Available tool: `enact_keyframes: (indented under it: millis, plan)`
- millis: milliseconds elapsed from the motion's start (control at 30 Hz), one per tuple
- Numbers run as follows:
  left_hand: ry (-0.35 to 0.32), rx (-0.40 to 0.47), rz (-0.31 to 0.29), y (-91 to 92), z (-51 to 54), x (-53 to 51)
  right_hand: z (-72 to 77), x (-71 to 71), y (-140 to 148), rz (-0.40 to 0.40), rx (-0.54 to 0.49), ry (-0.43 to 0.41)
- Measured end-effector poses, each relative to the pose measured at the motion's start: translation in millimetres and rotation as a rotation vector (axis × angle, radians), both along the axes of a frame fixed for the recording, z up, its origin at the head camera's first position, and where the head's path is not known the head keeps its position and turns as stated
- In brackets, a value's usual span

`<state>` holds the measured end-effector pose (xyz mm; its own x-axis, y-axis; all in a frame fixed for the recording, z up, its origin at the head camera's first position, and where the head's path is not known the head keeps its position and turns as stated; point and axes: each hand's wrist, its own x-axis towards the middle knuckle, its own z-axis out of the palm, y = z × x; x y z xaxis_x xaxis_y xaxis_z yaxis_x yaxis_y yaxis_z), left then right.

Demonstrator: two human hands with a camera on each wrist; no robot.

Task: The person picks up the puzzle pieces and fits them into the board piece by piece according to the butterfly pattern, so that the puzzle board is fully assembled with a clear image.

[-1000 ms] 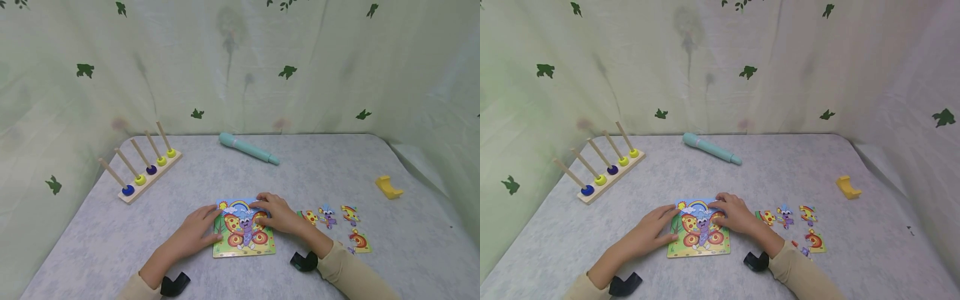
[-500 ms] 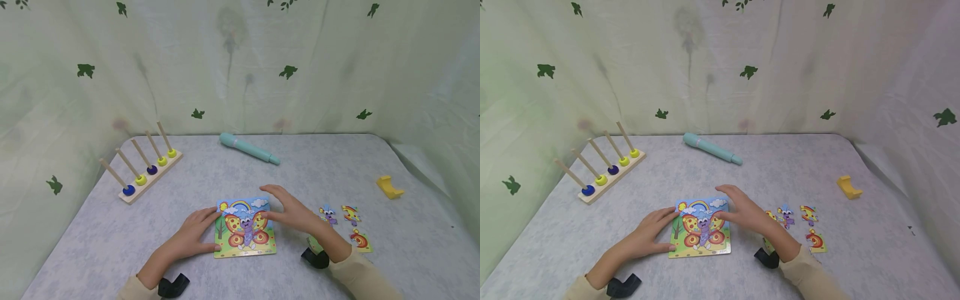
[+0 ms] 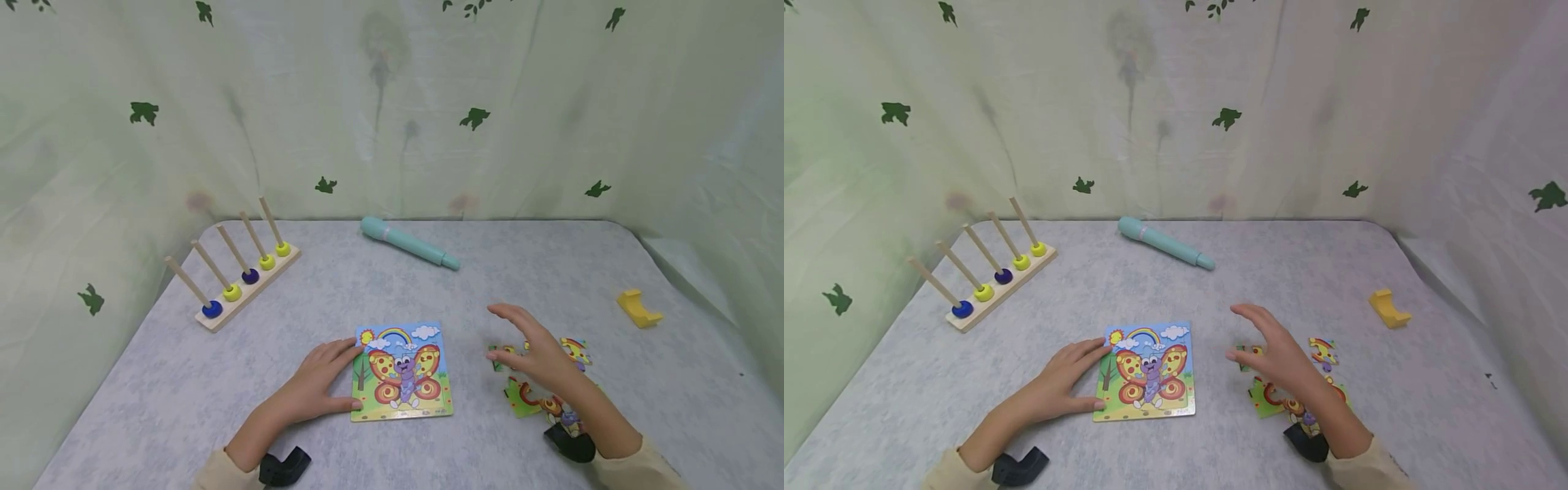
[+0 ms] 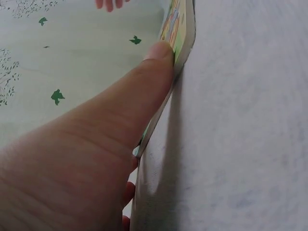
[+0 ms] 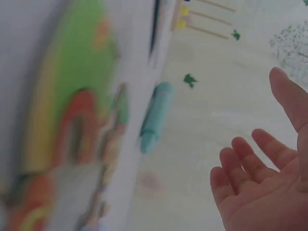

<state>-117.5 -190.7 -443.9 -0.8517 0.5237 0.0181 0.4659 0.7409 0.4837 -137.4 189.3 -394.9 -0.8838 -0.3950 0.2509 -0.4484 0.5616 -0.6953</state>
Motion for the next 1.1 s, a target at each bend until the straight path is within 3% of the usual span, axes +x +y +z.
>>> enact_keyframes:
  millis: [133,400,500,833,1100]
  plan:
    - [0.007,-0.005,0.005,0.2,-0.4,0.2,-13.3,0.3,11.0,0.003,0.023,-0.035]
    - [0.008,-0.003,0.011,0.6,-0.5,0.9,-34.2,-6.3,25.1,0.044,0.042,-0.242]
    - [-0.001,-0.003,0.013,0.9,-0.4,1.4,-41.6,-9.2,28.6,0.070,0.078,-0.271]
    - [0.001,-0.010,0.013,0.2,-0.4,0.9,-44.7,-11.8,26.9,0.107,0.224,-0.171]
    - [0.016,-0.018,0.005,-0.4,-0.2,1.5,-41.3,-11.6,24.4,0.108,0.240,-0.145]
